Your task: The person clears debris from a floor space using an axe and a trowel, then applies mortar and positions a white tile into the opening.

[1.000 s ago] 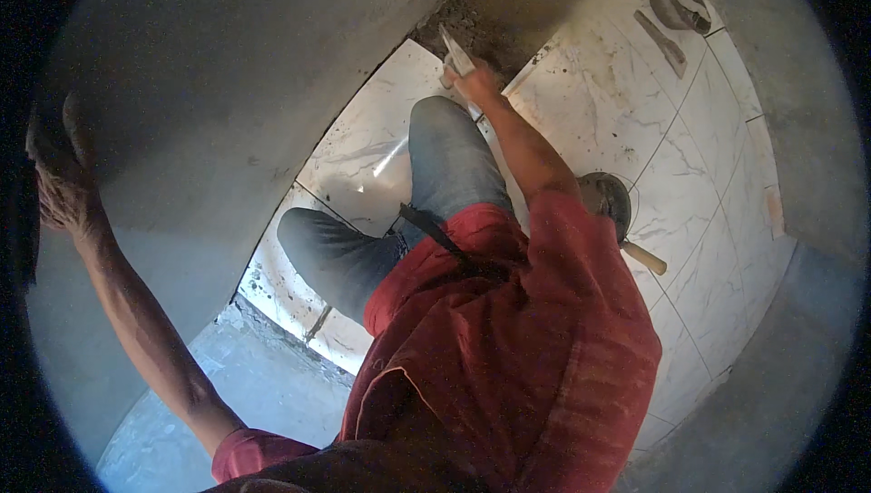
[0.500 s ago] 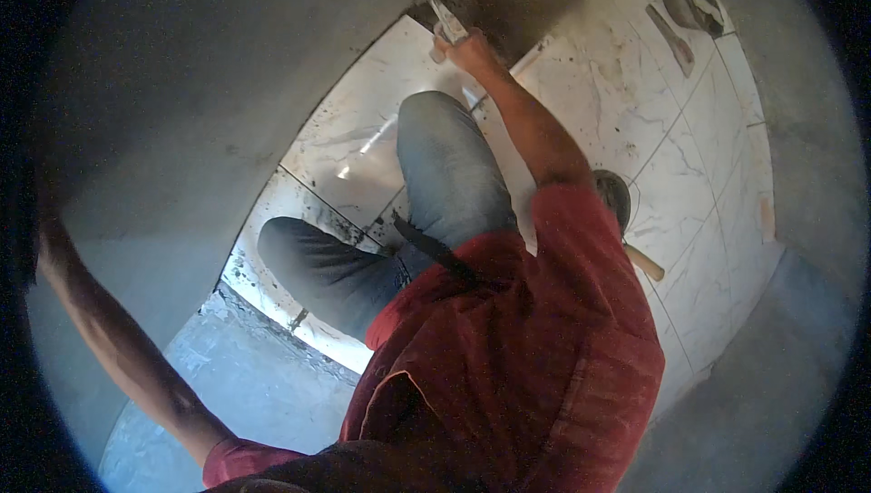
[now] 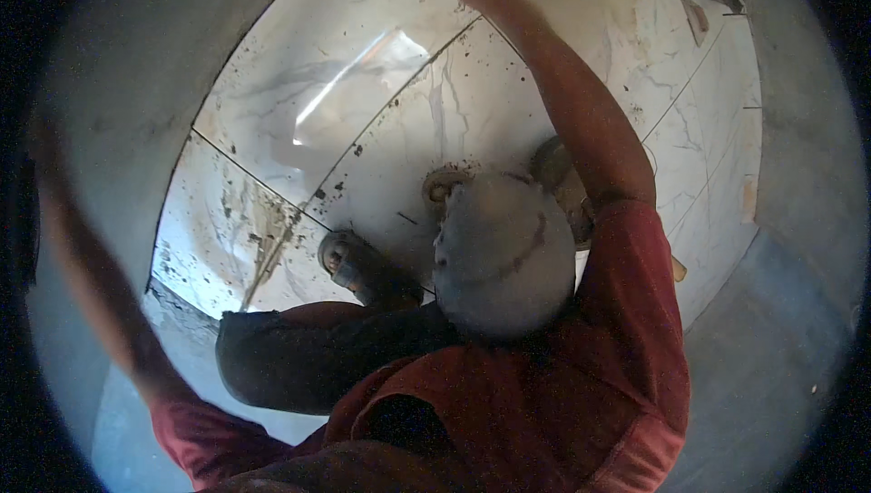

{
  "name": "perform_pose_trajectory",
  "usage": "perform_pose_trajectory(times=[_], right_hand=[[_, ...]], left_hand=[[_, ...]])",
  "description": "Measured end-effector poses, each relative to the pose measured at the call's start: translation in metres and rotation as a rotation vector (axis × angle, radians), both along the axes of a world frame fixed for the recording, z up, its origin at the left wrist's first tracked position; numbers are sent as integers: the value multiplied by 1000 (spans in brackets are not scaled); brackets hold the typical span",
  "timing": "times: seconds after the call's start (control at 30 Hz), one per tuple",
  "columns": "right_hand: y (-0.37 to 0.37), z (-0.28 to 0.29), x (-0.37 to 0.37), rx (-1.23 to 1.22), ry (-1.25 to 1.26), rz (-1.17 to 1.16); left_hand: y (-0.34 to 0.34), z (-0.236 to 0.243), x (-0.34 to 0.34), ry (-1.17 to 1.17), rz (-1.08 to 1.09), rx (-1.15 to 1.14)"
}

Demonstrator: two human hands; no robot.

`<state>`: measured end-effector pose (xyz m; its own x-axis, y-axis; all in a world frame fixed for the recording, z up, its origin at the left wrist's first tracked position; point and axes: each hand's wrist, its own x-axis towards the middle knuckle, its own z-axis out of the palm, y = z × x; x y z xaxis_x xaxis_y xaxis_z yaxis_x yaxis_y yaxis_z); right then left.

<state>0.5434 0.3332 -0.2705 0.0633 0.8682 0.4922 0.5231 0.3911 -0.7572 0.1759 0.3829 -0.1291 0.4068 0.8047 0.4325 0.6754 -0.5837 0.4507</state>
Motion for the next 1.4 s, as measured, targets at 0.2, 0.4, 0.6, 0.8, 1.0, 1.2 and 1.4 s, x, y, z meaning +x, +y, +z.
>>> perform_pose_trajectory(times=[0.2, 0.4, 0.6, 0.8, 1.0, 1.2, 1.4], right_hand=[[-13, -4, -13, -186, 100, -8], [-15, -11, -30, -214, 234, 112], [14, -25, -40, -413, 301, 105], [41, -35, -47, -125, 155, 165], [77, -31, -35, -80, -251, -99], [92, -40, -24, -157, -30, -13], [109, -64, -32, -158, 86, 98]], left_hand=[[-96, -202, -5, 516, -293, -414], [-207, -257, -18, 442, -128, -439], [-265, -271, 41, 367, -135, -396], [-299, -280, 53, 232, -24, -473], [-292, -271, 54, 210, -9, -529], [-279, -271, 28, 121, 85, -399], [-210, -282, -51, 308, 416, -437]])
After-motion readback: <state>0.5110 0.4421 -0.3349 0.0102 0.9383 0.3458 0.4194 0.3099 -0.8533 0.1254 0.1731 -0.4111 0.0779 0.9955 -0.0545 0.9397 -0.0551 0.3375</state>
